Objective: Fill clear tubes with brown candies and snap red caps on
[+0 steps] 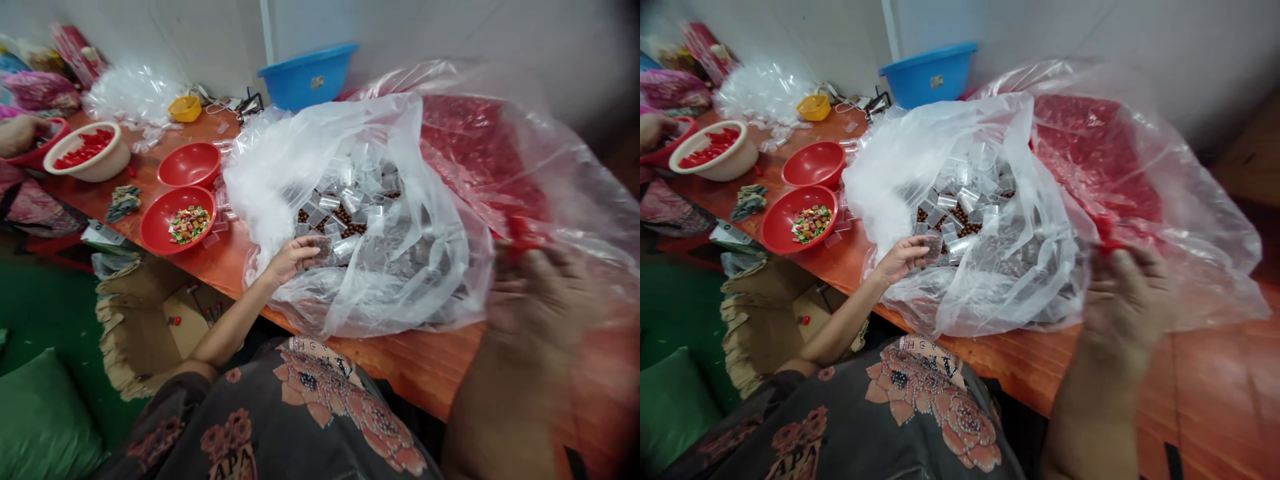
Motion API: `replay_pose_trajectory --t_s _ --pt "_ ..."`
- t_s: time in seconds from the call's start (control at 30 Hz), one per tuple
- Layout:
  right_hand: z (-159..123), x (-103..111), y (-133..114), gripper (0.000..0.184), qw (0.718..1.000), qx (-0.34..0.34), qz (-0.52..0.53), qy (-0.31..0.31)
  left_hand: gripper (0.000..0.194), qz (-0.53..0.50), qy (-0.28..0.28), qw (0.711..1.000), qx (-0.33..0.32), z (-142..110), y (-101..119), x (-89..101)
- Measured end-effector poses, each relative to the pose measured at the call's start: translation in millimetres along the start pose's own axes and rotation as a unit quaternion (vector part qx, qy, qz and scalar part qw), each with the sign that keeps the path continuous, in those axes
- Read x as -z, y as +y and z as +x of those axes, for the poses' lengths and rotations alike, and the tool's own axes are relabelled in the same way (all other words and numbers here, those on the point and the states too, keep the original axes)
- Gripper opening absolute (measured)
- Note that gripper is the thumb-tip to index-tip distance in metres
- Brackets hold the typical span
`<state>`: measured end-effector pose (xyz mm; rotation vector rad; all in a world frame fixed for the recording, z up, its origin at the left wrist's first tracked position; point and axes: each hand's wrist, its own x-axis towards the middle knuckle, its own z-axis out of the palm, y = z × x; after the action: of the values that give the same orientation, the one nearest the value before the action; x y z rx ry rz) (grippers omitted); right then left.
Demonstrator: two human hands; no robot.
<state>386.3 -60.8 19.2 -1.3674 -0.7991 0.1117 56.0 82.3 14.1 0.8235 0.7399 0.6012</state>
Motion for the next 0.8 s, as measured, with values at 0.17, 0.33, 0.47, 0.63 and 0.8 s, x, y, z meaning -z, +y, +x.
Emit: replay_pose_trajectory --t_s 0.17,0.33,0.47,0.63,0.8 --pt "-60.3 -85.7 -52.4 0.037 0.954 -0.192 0.127 -0.194 0.042 0.052 -0.044 0.997 -0.045 -3.7 -8.1 -19.8" --pt "-81.7 -115.9 -59.1 0.036 0.942 -0.195 0.129 -0.239 0.040 0.079 -0.090 0.991 -0.052 -11.6 -13.9 -35.2" --pt "-86.8 -114.0 -61.4 0.032 0.943 -0.178 0.098 -0.262 0.033 0.096 -0.078 0.989 -0.086 -15.6 -17.2 -41.1" --pt "-87.1 -107.3 -58.8 0.040 0.952 -0.157 0.080 -0.252 0.034 0.136 -0.069 0.982 -0.109 -20.8 -16.0 -41.7" --pt "-81.2 -103.3 -55.8 0.026 0.961 -0.097 0.046 -0.254 0.040 0.131 -0.070 0.984 -0.095 -25.3 -11.9 -40.7"
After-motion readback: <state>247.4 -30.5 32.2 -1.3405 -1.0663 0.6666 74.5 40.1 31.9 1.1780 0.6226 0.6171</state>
